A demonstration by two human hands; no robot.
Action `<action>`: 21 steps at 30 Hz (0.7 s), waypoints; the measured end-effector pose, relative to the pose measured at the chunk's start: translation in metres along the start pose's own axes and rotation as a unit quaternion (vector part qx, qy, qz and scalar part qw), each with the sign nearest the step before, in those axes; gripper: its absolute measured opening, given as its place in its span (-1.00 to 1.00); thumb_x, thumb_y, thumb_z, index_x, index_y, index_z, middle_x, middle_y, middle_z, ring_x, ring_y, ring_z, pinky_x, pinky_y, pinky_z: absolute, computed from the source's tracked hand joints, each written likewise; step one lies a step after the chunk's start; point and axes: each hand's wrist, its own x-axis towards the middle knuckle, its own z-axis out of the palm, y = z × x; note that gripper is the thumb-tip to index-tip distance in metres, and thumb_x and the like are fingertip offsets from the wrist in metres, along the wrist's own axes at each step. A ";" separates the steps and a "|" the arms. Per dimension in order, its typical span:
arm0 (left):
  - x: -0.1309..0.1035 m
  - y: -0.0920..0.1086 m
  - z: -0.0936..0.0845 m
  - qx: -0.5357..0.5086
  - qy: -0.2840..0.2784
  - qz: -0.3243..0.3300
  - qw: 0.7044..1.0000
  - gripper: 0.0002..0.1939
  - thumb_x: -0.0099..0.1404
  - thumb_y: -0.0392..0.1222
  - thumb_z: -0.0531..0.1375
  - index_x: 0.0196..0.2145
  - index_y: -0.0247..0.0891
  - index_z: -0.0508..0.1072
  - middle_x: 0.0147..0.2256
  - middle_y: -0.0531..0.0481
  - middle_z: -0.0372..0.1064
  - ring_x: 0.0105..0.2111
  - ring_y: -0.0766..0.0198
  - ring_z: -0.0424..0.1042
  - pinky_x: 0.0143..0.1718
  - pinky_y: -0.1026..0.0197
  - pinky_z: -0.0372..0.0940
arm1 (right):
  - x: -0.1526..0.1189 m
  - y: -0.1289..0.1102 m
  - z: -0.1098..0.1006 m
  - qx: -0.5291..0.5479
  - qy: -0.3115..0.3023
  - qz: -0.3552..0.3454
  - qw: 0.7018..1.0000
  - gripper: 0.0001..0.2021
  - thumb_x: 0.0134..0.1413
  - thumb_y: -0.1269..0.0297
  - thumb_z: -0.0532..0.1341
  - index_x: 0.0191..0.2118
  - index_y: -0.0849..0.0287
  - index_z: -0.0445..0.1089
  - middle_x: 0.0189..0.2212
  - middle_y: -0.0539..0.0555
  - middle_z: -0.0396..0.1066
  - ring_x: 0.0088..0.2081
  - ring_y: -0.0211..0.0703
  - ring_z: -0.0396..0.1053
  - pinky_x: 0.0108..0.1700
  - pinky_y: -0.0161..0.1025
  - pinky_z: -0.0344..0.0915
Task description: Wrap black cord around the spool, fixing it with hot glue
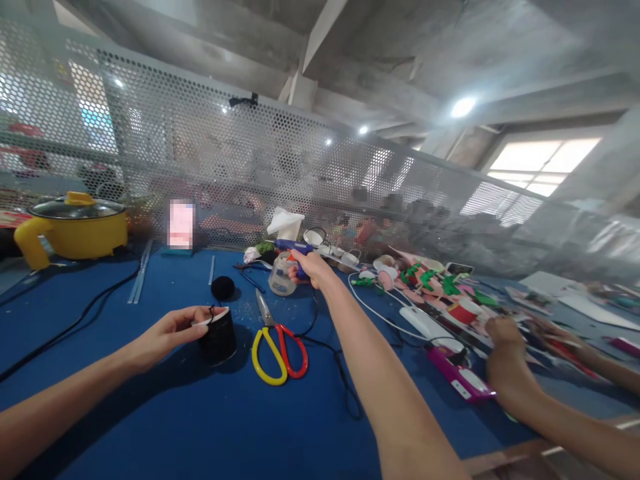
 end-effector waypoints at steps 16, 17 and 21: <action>0.000 0.001 0.000 0.036 -0.011 0.006 0.999 -0.78 0.14 -0.16 0.10 -0.58 -0.27 0.19 -0.12 -0.21 0.33 0.10 0.08 0.05 0.02 0.03 -0.03 | -0.009 -0.001 -0.005 -0.231 0.150 -0.096 0.957 -0.72 -0.09 0.14 0.16 -0.40 0.33 0.34 -0.40 0.32 0.38 -0.19 0.09 0.32 -0.20 -0.08 0.22; 0.000 0.001 0.000 0.038 -0.011 0.004 0.999 -0.78 0.14 -0.16 0.10 -0.58 -0.27 0.19 -0.12 -0.21 0.33 0.09 0.08 0.05 0.01 0.03 -0.02 | -0.018 -0.002 0.000 -0.249 0.169 -0.143 0.943 -0.75 -0.09 0.17 0.17 -0.37 0.30 0.35 -0.31 0.30 0.36 -0.11 0.06 0.26 -0.13 -0.11 0.17; 0.000 0.001 0.001 0.041 -0.015 0.008 0.999 -0.79 0.14 -0.16 0.10 -0.58 -0.27 0.19 -0.15 -0.17 0.34 0.07 0.10 0.08 -0.01 0.08 0.00 | -0.059 0.005 0.038 -0.305 0.034 -0.369 0.877 -0.66 0.05 0.13 0.00 -0.52 0.24 0.37 -0.39 0.15 0.36 -0.28 -0.14 0.32 -0.20 -0.23 0.18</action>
